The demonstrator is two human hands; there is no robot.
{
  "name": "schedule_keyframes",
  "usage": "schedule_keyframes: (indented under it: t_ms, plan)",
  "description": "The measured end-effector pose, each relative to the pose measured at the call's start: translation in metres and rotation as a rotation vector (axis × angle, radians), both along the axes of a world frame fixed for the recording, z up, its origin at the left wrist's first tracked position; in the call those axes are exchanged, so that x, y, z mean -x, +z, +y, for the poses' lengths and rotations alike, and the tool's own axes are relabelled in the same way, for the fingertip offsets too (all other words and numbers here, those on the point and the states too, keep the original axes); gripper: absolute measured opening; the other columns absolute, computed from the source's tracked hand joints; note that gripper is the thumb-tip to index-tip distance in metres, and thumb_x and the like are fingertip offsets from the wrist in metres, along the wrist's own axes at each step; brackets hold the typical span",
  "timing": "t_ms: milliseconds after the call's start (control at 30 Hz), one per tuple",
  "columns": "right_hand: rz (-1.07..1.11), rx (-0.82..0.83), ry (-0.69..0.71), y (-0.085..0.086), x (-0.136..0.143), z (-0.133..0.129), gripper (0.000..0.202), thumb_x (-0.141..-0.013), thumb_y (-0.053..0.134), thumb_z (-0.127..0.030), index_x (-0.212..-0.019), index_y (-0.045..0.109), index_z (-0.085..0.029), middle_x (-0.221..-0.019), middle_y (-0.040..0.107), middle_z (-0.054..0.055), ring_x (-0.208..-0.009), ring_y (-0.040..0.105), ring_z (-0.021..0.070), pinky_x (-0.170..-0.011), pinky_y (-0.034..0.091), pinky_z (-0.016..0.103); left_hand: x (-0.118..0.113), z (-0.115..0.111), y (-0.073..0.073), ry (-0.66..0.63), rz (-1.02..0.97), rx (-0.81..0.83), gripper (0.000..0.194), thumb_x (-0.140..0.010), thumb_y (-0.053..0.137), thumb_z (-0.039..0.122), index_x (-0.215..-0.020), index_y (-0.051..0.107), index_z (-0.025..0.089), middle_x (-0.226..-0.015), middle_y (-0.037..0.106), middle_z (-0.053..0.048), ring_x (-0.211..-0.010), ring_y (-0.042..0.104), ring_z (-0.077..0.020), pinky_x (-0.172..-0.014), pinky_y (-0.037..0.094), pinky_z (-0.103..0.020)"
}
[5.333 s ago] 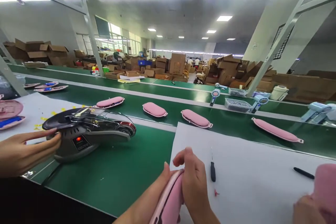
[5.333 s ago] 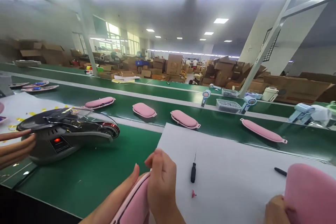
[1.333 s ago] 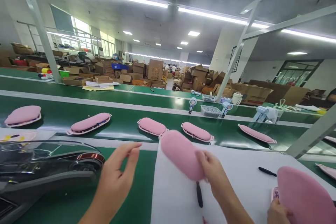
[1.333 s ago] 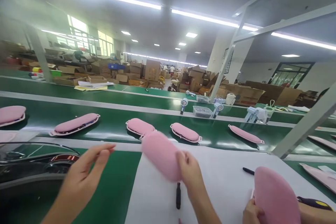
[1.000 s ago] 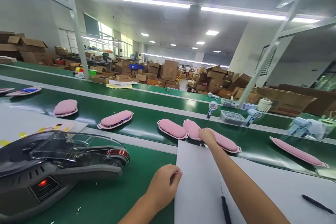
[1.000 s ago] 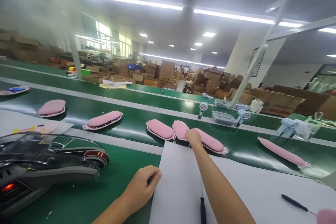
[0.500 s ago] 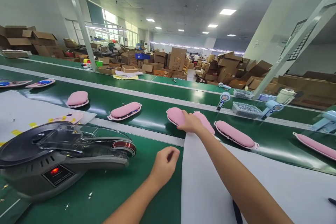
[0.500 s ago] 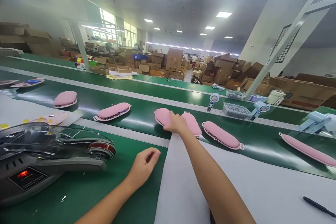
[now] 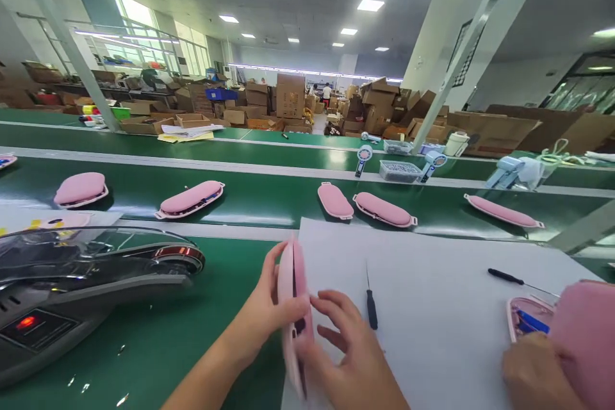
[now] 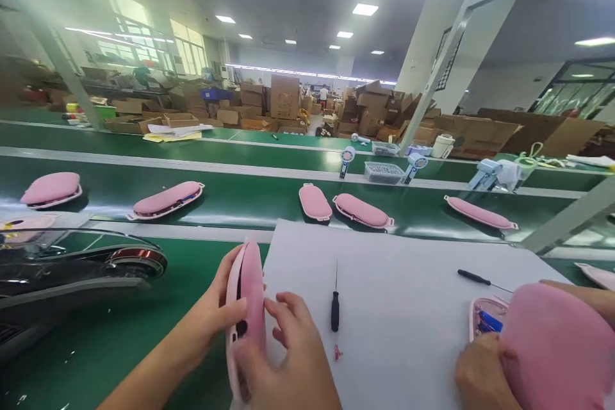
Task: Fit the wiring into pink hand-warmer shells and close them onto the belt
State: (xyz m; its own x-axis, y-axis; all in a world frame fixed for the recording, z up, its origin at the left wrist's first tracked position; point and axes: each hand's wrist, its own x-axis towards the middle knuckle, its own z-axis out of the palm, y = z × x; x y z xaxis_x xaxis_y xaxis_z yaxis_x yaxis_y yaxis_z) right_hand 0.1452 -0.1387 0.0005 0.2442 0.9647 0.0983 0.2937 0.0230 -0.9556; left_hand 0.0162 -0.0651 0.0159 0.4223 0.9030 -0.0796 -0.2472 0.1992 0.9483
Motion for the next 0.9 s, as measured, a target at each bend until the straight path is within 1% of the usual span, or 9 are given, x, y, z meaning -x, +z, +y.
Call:
schedule_keyframes:
  t_ms: [67, 167, 267, 367, 467, 567, 633, 800, 900]
  plan:
    - [0.048, 0.031, 0.049, -0.008, -0.013, -0.01, 0.037, -0.084, 0.051, -0.049, -0.099, 0.066, -0.018, -0.095, 0.067, 0.009, -0.081, 0.066, 0.0188, -0.062, 0.057, 0.024, 0.001, -0.007, 0.002, -0.014, 0.042, 0.03, 0.083, -0.065, 0.075, 0.047, -0.134, 0.032, 0.029, -0.108, 0.061, -0.004, -0.095, 0.06, -0.0226, -0.083, 0.046, -0.033]
    - [-0.099, 0.051, -0.005, -0.019, -0.031, -0.018, 0.039, -0.092, 0.041, -0.047, -0.111, 0.059, -0.018, -0.079, 0.067, 0.006, -0.062, 0.063, 0.015, -0.05, 0.05, 0.021, 0.005, -0.011, -0.005, -0.125, -0.096, 0.185, 0.069, -0.069, 0.072, 0.043, -0.129, 0.045, 0.023, -0.102, 0.068, -0.007, -0.09, 0.064, -0.025, -0.081, 0.049, -0.036]
    - [-0.433, -0.078, -0.18, -0.035, -0.04, -0.02, 0.038, -0.094, 0.037, -0.039, -0.121, 0.052, -0.017, -0.09, 0.067, 0.009, -0.074, 0.064, 0.0197, -0.061, 0.054, 0.03, 0.009, -0.014, -0.015, -0.174, -0.194, 0.419, 0.047, -0.07, 0.068, 0.045, -0.104, 0.066, 0.012, -0.075, 0.071, -0.009, -0.068, 0.066, -0.0224, -0.065, 0.052, -0.032]
    - [-0.698, -0.304, -0.273, -0.046, -0.041, -0.021, 0.03, -0.092, 0.041, -0.033, -0.113, 0.058, -0.018, -0.104, 0.061, 0.013, -0.093, 0.058, 0.026, -0.074, 0.054, 0.041, 0.01, -0.017, -0.022, -0.126, -0.192, 0.583, 0.043, -0.073, 0.063, 0.048, -0.085, 0.071, 0.008, -0.072, 0.072, -0.012, -0.06, 0.065, -0.0198, -0.053, 0.051, -0.027]
    - [-0.641, -0.333, -0.007, -0.045, -0.04, -0.027, 0.027, -0.092, 0.041, -0.021, -0.114, 0.056, -0.024, -0.1, 0.06, 0.007, -0.093, 0.057, 0.0203, -0.078, 0.053, 0.035, 0.01, -0.019, -0.026, -0.112, -0.235, 0.639, 0.04, -0.07, 0.066, 0.047, -0.084, 0.073, 0.009, -0.078, 0.073, -0.013, -0.065, 0.067, -0.0213, -0.053, 0.052, -0.026]
    - [-0.502, -0.222, 0.312, -0.036, -0.043, -0.032, 0.04, -0.089, 0.042, -0.013, -0.124, 0.049, -0.03, -0.108, 0.06, 0.002, -0.099, 0.058, 0.0144, -0.087, 0.052, 0.027, 0.013, -0.021, -0.028, -0.138, -0.301, 0.661, 0.04, -0.065, 0.072, 0.045, -0.084, 0.074, 0.01, -0.077, 0.074, -0.012, -0.065, 0.068, -0.0221, -0.055, 0.052, -0.026]
    - [-0.484, -0.131, 0.419, -0.033, -0.047, -0.033, 0.045, -0.086, 0.046, -0.011, -0.126, 0.048, -0.032, -0.114, 0.06, 0.0, -0.104, 0.057, 0.0131, -0.091, 0.05, 0.025, 0.016, -0.022, -0.028, -0.149, -0.326, 0.648, 0.038, -0.069, 0.071, 0.043, -0.087, 0.074, 0.009, -0.077, 0.074, -0.012, -0.067, 0.068, -0.0218, -0.06, 0.053, -0.027]
    - [-0.547, -0.1, 0.298, -0.039, -0.05, -0.026, 0.043, -0.089, 0.042, -0.018, -0.129, 0.051, -0.029, -0.112, 0.064, 0.004, -0.096, 0.064, 0.0175, -0.08, 0.053, 0.028, 0.019, -0.026, -0.026, -0.178, -0.365, 0.608, 0.04, -0.073, 0.069, 0.041, -0.096, 0.073, 0.009, -0.079, 0.074, -0.011, -0.078, 0.069, -0.025, -0.068, 0.053, -0.029]
    - [-0.448, -0.074, 0.262, -0.032, -0.046, -0.023, 0.038, -0.089, 0.038, -0.019, -0.122, 0.058, -0.024, -0.108, 0.068, 0.005, -0.092, 0.065, 0.0182, -0.08, 0.051, 0.027, 0.018, -0.027, -0.027, -0.19, -0.41, 0.601, 0.036, -0.076, 0.068, 0.038, -0.099, 0.072, 0.01, -0.078, 0.074, -0.011, -0.082, 0.069, -0.0266, -0.08, 0.052, -0.034]
